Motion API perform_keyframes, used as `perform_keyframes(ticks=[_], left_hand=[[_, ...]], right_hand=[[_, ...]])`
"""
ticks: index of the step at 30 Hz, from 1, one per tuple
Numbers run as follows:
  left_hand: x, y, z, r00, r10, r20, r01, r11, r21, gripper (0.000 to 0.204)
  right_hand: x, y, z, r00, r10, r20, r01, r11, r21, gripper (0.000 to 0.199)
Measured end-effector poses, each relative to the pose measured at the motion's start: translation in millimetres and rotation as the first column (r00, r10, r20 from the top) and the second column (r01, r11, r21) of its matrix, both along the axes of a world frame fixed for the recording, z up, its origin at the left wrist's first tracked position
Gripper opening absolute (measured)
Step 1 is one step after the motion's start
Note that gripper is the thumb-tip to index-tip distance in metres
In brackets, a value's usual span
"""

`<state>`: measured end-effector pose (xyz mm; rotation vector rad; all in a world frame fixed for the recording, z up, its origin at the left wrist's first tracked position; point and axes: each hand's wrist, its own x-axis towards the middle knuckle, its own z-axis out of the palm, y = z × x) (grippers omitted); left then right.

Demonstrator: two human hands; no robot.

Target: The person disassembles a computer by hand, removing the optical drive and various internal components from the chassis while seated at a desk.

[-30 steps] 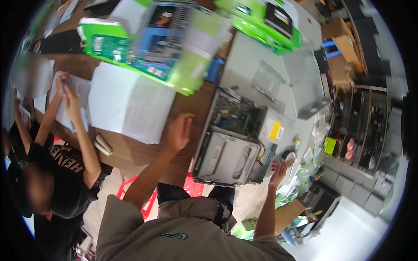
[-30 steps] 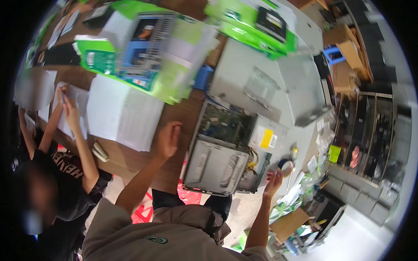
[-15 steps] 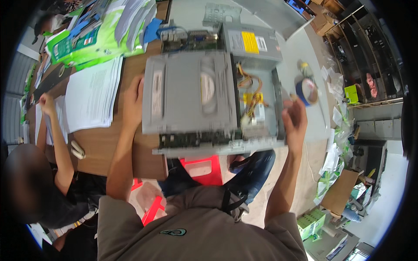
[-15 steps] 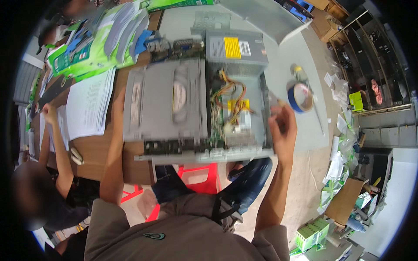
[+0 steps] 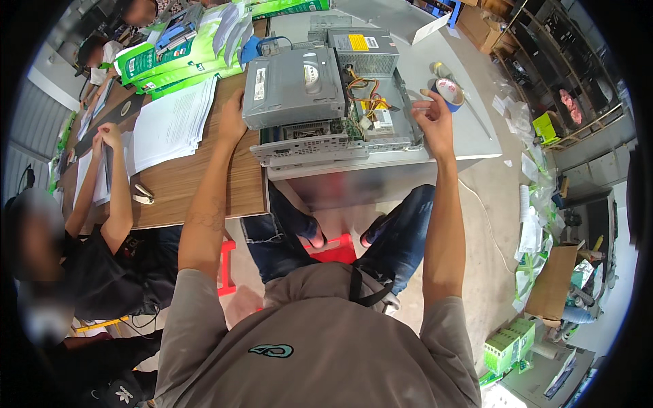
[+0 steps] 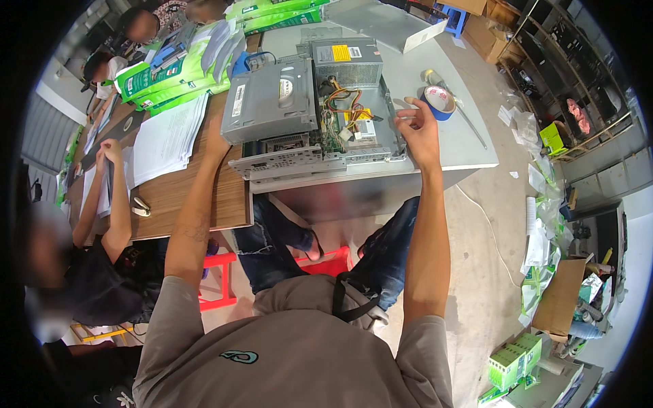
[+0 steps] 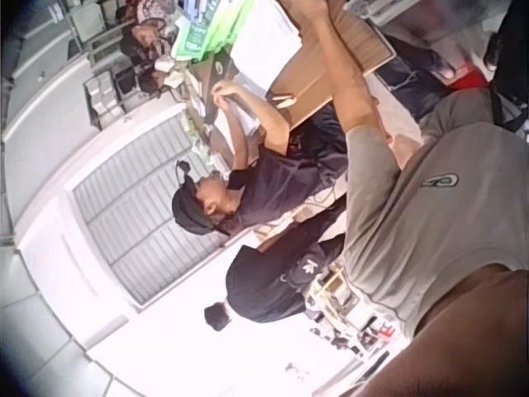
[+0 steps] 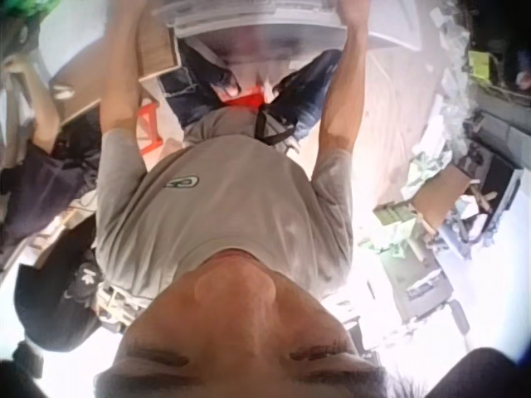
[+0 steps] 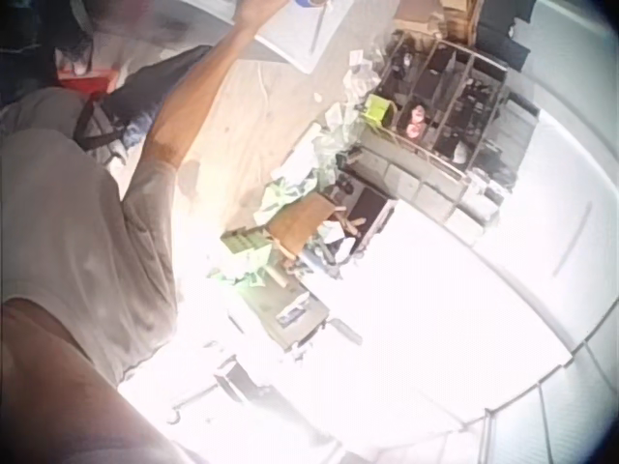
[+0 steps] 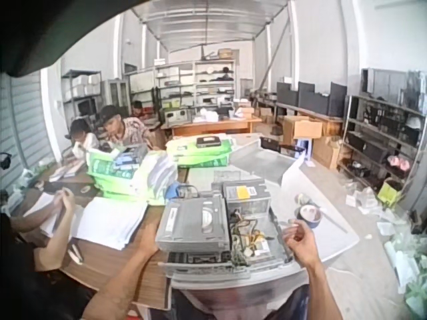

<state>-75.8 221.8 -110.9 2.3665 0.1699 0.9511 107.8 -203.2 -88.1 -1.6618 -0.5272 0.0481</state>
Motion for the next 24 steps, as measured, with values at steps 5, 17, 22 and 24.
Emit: perform_keyframes(ticks=[5,17,22,24], left_hand=[[1,6,1,0.996,-0.082,0.015,0.083,0.996,-0.028,0.026],[4,8,8,0.998,0.066,-0.024,-0.07,0.952,-0.298,0.03],[-13,-16,45,0.991,-0.132,0.034,0.093,0.469,-0.878,0.055],[-19,-27,63,0.975,-0.219,0.038,0.123,0.391,-0.912,0.072]], right_hand=[[0,4,-7,0.999,-0.001,0.04,0.0,1.0,0.004,0.048],[-3,5,5,1.0,-0.021,-0.004,0.021,1.0,-0.007,0.048],[-1,1,3,1.0,-0.026,-0.001,0.026,1.0,-0.011,0.047],[-3,4,5,0.999,-0.036,-0.003,0.036,0.999,0.025,0.046]])
